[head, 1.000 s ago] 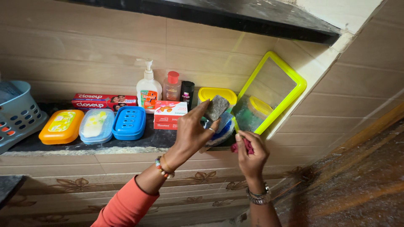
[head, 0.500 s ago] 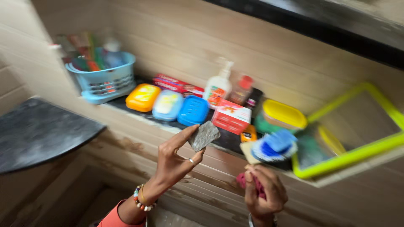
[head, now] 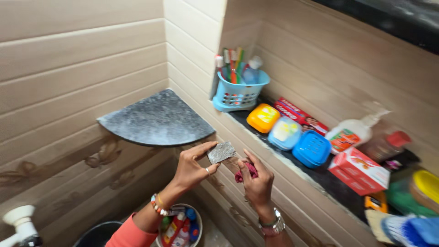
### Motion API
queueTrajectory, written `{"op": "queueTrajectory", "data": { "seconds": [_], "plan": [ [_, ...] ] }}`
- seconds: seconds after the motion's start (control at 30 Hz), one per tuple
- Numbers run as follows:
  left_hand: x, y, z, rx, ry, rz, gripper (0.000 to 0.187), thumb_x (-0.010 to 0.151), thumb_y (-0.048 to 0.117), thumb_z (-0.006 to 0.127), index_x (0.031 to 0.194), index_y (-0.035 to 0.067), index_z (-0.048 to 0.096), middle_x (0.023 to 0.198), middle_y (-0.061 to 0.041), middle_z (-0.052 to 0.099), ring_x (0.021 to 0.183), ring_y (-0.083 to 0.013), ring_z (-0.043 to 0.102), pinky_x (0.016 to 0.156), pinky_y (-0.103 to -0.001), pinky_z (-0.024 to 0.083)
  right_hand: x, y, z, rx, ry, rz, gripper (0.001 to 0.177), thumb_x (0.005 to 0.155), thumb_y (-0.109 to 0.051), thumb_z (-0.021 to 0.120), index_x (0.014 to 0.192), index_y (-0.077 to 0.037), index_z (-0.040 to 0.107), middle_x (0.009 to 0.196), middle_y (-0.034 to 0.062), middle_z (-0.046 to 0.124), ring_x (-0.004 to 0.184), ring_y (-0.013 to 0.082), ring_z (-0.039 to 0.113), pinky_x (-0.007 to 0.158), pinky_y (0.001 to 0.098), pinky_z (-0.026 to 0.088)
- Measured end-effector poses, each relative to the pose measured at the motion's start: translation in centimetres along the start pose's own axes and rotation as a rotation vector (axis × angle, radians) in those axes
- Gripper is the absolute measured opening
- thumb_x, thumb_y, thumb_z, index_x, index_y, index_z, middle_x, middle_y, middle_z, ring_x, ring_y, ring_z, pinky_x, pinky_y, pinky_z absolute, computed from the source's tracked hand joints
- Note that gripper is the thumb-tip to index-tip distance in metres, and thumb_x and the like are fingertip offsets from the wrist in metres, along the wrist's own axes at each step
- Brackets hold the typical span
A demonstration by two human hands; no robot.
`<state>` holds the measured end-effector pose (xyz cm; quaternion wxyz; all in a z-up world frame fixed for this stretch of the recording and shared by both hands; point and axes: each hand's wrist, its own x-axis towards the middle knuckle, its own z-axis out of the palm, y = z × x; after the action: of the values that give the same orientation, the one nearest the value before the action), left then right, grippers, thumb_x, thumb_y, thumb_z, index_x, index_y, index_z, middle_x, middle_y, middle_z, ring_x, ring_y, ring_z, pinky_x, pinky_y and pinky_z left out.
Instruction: The person organizes bathroom supplies on a shelf, moving a red box, an orange soap bar, and cleaning tools including a scrubber and brush. They wipe the shelf and a corner shelf with a cloth, then place a blue toilet cleaner bottle on the upper shelf.
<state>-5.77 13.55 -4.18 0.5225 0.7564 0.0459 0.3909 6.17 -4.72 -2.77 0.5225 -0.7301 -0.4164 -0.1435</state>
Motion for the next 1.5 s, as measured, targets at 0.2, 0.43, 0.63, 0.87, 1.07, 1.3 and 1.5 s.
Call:
{"op": "queueTrajectory", "data": {
  "seconds": [0.2,0.43,0.63,0.87,1.07,1.3,1.5],
  "plan": [
    [4.2,-6.7,-7.8,-0.363,-0.320,-0.233,0.060,0.074,0.001,0.079,0.133,-0.003,0.065,0.123,-0.012,0.074,0.112,-0.0156,0.069,0.099,-0.032,0.056,2.9,0.0,8.4,0.036,-0.193,-0.092,0.060,0.081,-0.016,0.084,0.136,-0.007,0.063,0.112,0.0166,0.074,0.095,0.0254,0.074,0.082,0.0349,0.057],
    [10.9,-12.7,-12.9,-0.047,-0.643,0.105,0.057,0.066,0.003,0.084,0.123,0.003,0.074,0.116,-0.007,0.072,0.111,-0.0213,0.068,0.098,-0.035,0.055,4.6,1.0,15.0,-0.015,-0.289,0.077,0.060,0.074,-0.022,0.087,0.129,-0.010,0.066,0.112,0.0148,0.075,0.097,0.0292,0.074,0.085,0.0380,0.057],
    [16.9,-16.1,-12.1,0.292,-0.635,0.269,0.056,0.057,0.010,0.092,0.111,0.005,0.078,0.110,-0.013,0.074,0.106,-0.0303,0.070,0.094,-0.037,0.055,6.5,2.4,18.7,-0.253,-0.112,0.084,0.056,0.075,-0.028,0.087,0.122,-0.006,0.068,0.109,0.0173,0.073,0.099,0.0342,0.072,0.087,0.0427,0.056],
    [18.9,-19.3,-11.4,0.290,-0.580,0.179,0.057,0.058,0.007,0.091,0.113,0.002,0.075,0.116,-0.017,0.075,0.109,-0.0302,0.073,0.095,-0.037,0.057,8.1,2.7,20.5,-0.416,-0.009,0.054,0.055,0.073,-0.028,0.088,0.118,-0.003,0.070,0.117,0.0191,0.072,0.103,0.0389,0.069,0.086,0.0450,0.055],
    [19.8,-20.3,-11.6,0.263,-0.618,0.138,0.058,0.061,0.009,0.093,0.114,-0.001,0.074,0.116,-0.018,0.075,0.109,-0.0276,0.073,0.094,-0.036,0.058,8.5,2.8,21.6,-0.496,-0.049,0.235,0.057,0.072,-0.030,0.088,0.121,-0.008,0.072,0.112,0.0163,0.074,0.100,0.0366,0.071,0.085,0.0445,0.056],
    [19.7,-20.6,-11.5,0.245,-0.623,0.109,0.057,0.062,0.005,0.092,0.116,-0.001,0.074,0.118,-0.017,0.074,0.110,-0.0261,0.073,0.094,-0.035,0.059,8.1,2.9,21.7,-0.497,-0.004,0.147,0.055,0.074,-0.032,0.088,0.120,-0.006,0.071,0.113,0.0160,0.074,0.099,0.0367,0.071,0.082,0.0450,0.056],
    [17.9,-19.7,-11.4,0.328,-0.466,0.120,0.045,0.064,0.004,0.086,0.107,-0.002,0.074,0.114,-0.017,0.070,0.112,-0.0358,0.069,0.097,-0.041,0.056,6.9,3.0,21.3,-0.472,0.052,0.111,0.048,0.079,-0.030,0.085,0.118,-0.006,0.072,0.109,0.0159,0.075,0.093,0.0360,0.072,0.078,0.0442,0.057]
  ]
}}
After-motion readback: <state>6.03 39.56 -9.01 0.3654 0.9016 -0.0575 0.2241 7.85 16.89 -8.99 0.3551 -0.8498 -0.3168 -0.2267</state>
